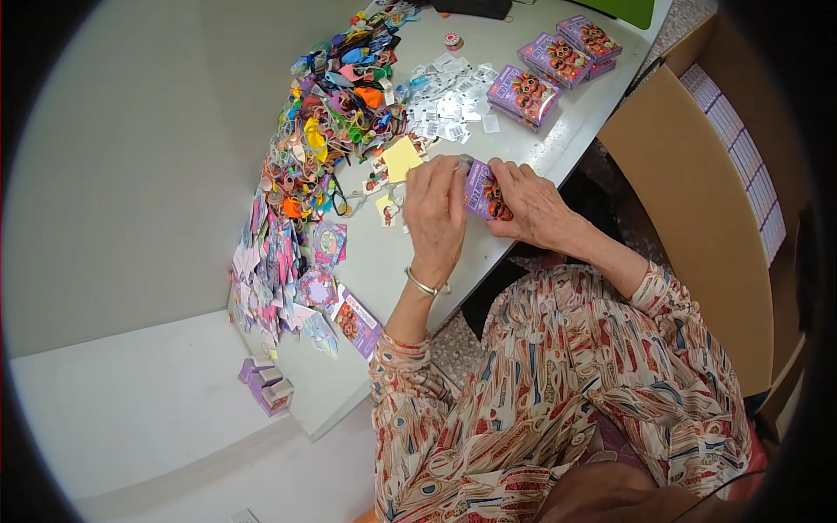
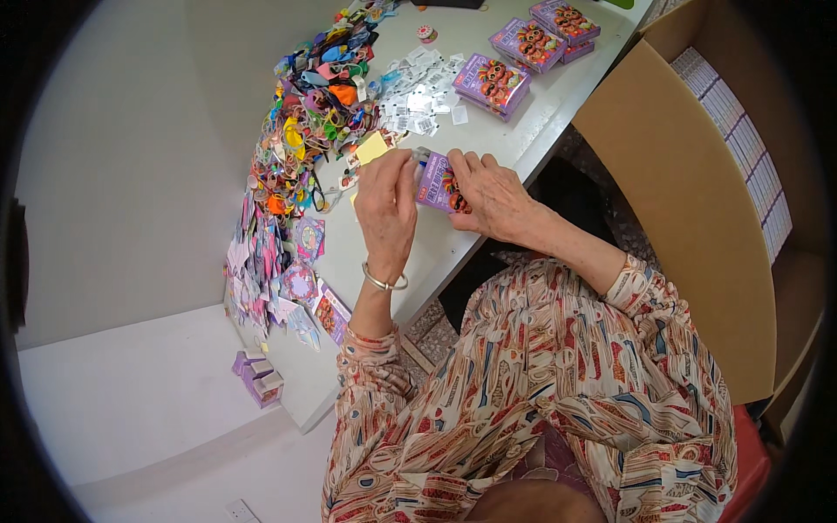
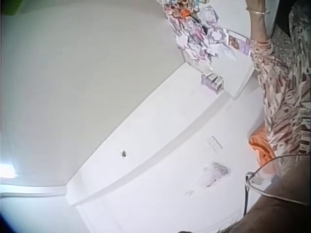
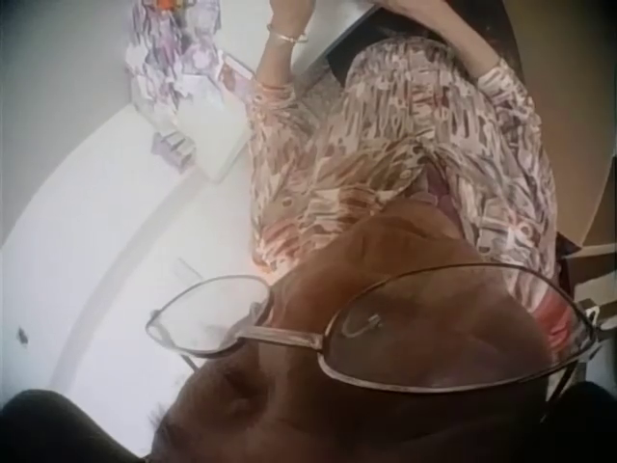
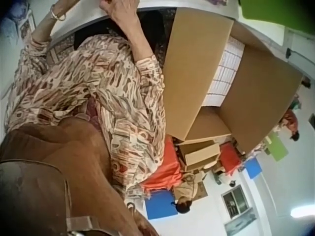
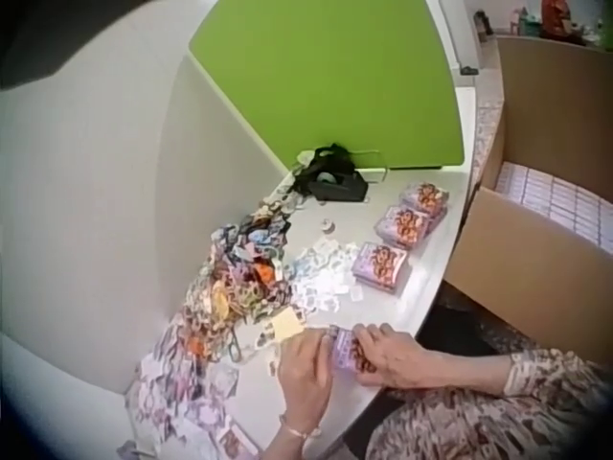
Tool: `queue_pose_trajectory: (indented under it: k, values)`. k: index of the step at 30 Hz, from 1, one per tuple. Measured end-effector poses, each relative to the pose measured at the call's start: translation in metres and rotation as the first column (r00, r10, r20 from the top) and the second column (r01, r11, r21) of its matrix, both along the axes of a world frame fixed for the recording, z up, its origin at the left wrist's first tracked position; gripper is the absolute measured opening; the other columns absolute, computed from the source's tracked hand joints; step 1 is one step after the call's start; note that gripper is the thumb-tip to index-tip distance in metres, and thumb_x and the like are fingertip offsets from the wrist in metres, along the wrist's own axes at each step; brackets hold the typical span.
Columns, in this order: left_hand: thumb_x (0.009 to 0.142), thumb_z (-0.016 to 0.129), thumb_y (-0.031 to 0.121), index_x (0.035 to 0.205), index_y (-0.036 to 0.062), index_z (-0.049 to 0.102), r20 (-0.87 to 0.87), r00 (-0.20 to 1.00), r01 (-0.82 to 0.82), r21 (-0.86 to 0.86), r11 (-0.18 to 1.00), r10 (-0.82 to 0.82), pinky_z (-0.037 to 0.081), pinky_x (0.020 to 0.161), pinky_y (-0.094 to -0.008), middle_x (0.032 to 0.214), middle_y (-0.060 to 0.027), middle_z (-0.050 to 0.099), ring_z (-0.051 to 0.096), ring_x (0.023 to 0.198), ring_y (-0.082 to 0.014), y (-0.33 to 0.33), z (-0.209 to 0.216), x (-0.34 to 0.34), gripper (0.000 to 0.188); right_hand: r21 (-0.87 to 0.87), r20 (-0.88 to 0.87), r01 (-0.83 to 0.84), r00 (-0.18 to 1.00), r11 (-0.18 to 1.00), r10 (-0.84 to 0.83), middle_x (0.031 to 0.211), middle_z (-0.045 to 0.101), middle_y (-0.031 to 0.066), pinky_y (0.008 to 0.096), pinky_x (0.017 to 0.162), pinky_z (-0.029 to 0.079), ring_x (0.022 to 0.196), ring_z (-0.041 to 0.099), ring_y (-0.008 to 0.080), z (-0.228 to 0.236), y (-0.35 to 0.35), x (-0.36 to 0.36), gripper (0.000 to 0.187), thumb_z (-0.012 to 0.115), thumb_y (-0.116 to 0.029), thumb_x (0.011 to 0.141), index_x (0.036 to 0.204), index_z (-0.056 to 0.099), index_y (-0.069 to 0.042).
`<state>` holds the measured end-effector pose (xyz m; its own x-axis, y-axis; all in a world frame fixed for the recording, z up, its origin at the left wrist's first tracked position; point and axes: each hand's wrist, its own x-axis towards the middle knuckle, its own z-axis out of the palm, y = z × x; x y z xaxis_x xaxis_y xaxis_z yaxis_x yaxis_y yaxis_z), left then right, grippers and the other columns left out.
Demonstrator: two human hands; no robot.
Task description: Organizing and sorting small toy packages on a table.
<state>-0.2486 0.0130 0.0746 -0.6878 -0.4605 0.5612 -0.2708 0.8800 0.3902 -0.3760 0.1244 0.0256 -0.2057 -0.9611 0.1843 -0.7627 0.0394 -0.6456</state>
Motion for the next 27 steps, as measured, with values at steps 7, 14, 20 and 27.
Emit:
queue_pose_trajectory:
  k: [7, 14, 20, 27]
  values:
    - [0.080, 0.068, 0.004, 0.103, 0.0010, 0.065, 0.009, 0.996, -0.085, 0.033, 0.996, 0.085, 0.039, 0.092, -0.0418, 0.111, -0.0119, 0.059, 0.053, 0.098, -0.0304, -0.001, 0.001, 0.019, 0.023, 0.060, 0.019, 0.047, 0.999, 0.997, -0.049, 0.102, 0.053, 0.0220, 0.0430, 0.078, 0.049, 0.095, 0.055, 0.0383, 0.001, -0.002, 0.002, 0.079, 0.076, -0.025, 0.068, 0.126, 0.032, 0.004]
    - [0.084, 0.068, 0.005, 0.125, 0.0027, 0.056, -0.101, 0.984, -0.074, 0.509, 0.857, 0.145, 0.048, 0.085, -0.0346, 0.119, -0.0119, 0.056, 0.058, 0.102, -0.0208, 0.021, -0.024, 0.028, 0.043, -0.097, 0.040, 0.112, 0.993, 0.989, -0.108, 0.106, 0.052, 0.0214, 0.0435, 0.078, 0.050, 0.099, 0.055, 0.0379, -0.003, -0.001, 0.002, 0.082, 0.076, -0.026, 0.068, 0.130, 0.031, 0.003]
    - [0.087, 0.064, 0.002, 0.130, 0.0014, 0.054, -0.245, 0.957, 0.074, 0.728, 0.681, 0.158, 0.051, 0.074, -0.0254, 0.107, -0.0094, 0.061, 0.062, 0.084, -0.0133, 0.033, -0.051, 0.023, 0.044, -0.065, 0.083, 0.116, 0.990, 0.991, -0.110, 0.105, 0.052, 0.0217, 0.0435, 0.075, 0.051, 0.095, 0.057, 0.0382, 0.003, -0.003, 0.007, 0.094, 0.078, -0.026, 0.067, 0.140, 0.024, 0.000]
    - [0.086, 0.064, 0.002, 0.124, 0.0019, 0.059, -0.213, 0.973, 0.071, 0.637, 0.768, 0.086, 0.050, 0.071, -0.0253, 0.106, -0.0089, 0.063, 0.062, 0.079, -0.0118, 0.025, -0.050, 0.020, 0.037, -0.095, -0.070, 0.082, 0.994, 0.992, -0.088, 0.105, 0.052, 0.0215, 0.0417, 0.073, 0.052, 0.090, 0.058, 0.0363, -0.007, 0.001, 0.003, 0.100, 0.080, -0.025, 0.065, 0.143, 0.021, -0.001]
